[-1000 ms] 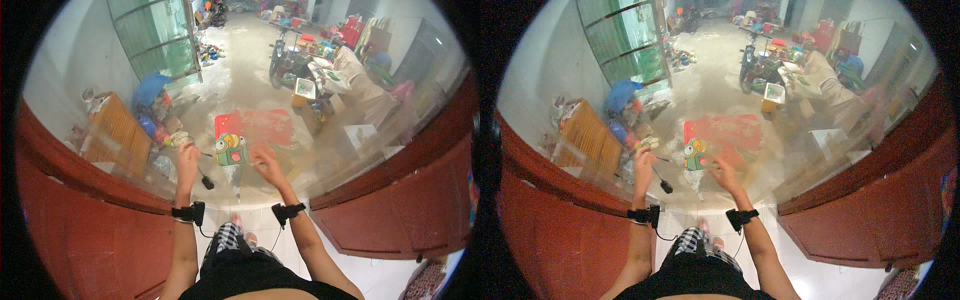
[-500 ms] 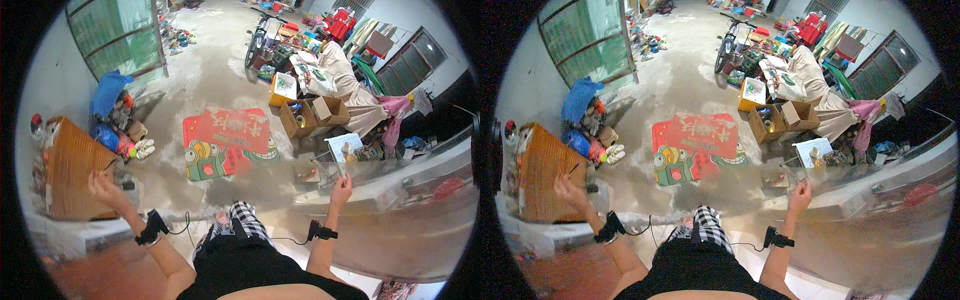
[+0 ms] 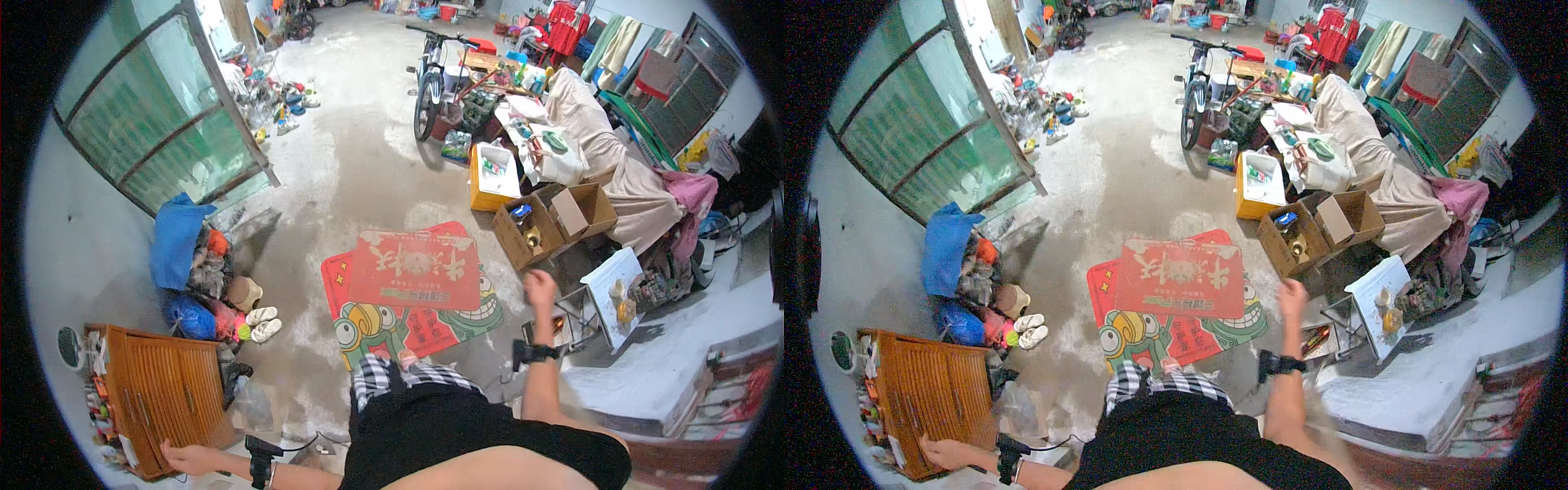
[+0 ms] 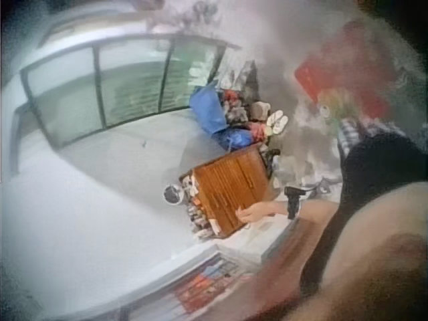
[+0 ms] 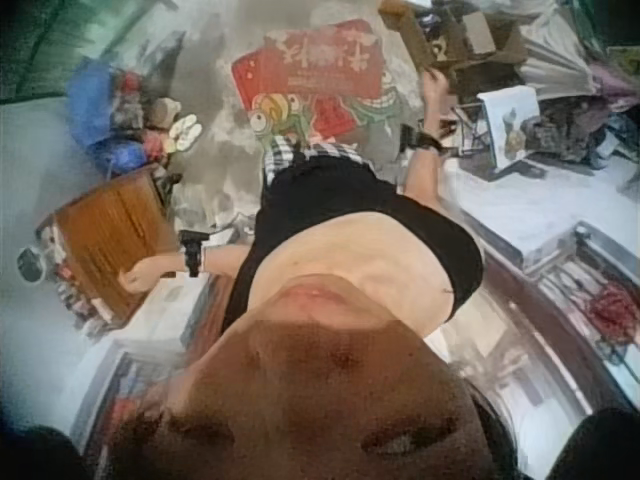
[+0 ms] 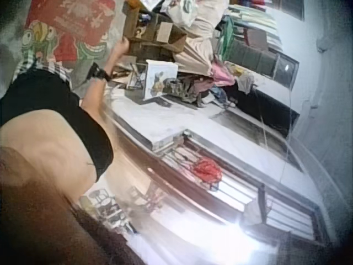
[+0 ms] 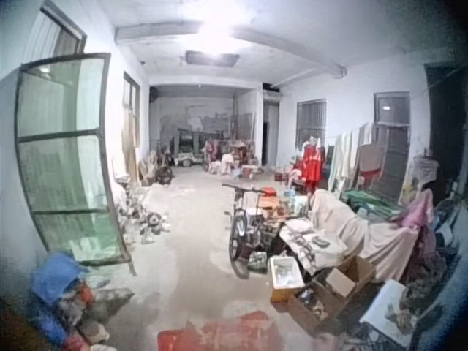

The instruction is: The person handles a handheld game console and a plastic bag before taking two headlamps to a counter to disassemble and clean them.

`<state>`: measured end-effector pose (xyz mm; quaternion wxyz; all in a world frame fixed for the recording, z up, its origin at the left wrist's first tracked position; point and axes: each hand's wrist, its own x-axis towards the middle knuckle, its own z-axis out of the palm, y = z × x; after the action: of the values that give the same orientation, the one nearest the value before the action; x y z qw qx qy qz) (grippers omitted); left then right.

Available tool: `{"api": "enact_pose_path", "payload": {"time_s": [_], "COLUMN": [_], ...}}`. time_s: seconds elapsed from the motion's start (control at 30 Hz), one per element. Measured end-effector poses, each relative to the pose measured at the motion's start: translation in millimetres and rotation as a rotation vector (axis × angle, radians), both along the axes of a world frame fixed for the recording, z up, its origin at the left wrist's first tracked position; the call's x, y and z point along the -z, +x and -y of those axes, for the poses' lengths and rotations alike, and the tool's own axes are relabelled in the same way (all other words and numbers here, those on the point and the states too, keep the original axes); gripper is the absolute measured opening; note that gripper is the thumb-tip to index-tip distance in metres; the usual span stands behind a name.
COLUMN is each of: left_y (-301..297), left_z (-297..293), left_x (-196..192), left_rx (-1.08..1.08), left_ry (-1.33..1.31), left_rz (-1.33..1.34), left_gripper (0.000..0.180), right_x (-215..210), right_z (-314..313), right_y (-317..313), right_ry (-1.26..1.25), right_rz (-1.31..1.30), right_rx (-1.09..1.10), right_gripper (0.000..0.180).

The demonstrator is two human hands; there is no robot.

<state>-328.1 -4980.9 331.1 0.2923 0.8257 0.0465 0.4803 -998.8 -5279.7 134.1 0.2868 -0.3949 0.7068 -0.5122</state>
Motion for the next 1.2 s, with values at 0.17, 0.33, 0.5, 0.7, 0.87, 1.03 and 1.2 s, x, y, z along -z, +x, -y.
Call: {"api": "enact_pose_path", "payload": {"time_s": [0.17,0.33,0.5,0.7,0.87,1.03,1.2], "left_y": [19.9,73.7,69.9,-25.8,-16.3,7.9,54.8], "left_z": [143.7,318.9,563.1,814.6,949.7,1062.8,1178.9], "left_x": [32.0,149.1,200.0,152.8,179.7,168.5,184.9], "left_rx": [0.338,0.785,1.359,1.713,1.874,1.769,1.624], "left_ry": [-0.096,-0.256,-0.290,-0.362,-0.596,-0.567,-0.571], "left_rz": [-0.445,-0.743,-0.887,-1.211,-1.325,-1.329,-1.237], "left_gripper": [0.045,0.033,0.023,0.020,0.017,0.014,0.019], "right_x": [-40.0,-9.0,5.3,19.0,129.0,82.7,37.8], "right_z": [143.9,241.8,306.1,411.5,591.0,818.3,992.0], "right_y": [141.1,157.8,145.3,137.2,149.3,267.3,387.2], "right_ry": [0.280,0.290,0.901,0.948,0.805,0.488,0.223], "right_rz": [-0.415,-0.507,-0.672,-0.401,-0.417,-0.722,-0.359], "right_rx": [-0.661,-0.642,-0.915,-0.594,-0.806,-1.000,-1.205], "right_gripper": [0.032,0.025,0.041,0.038,0.031,0.041,0.039]}}
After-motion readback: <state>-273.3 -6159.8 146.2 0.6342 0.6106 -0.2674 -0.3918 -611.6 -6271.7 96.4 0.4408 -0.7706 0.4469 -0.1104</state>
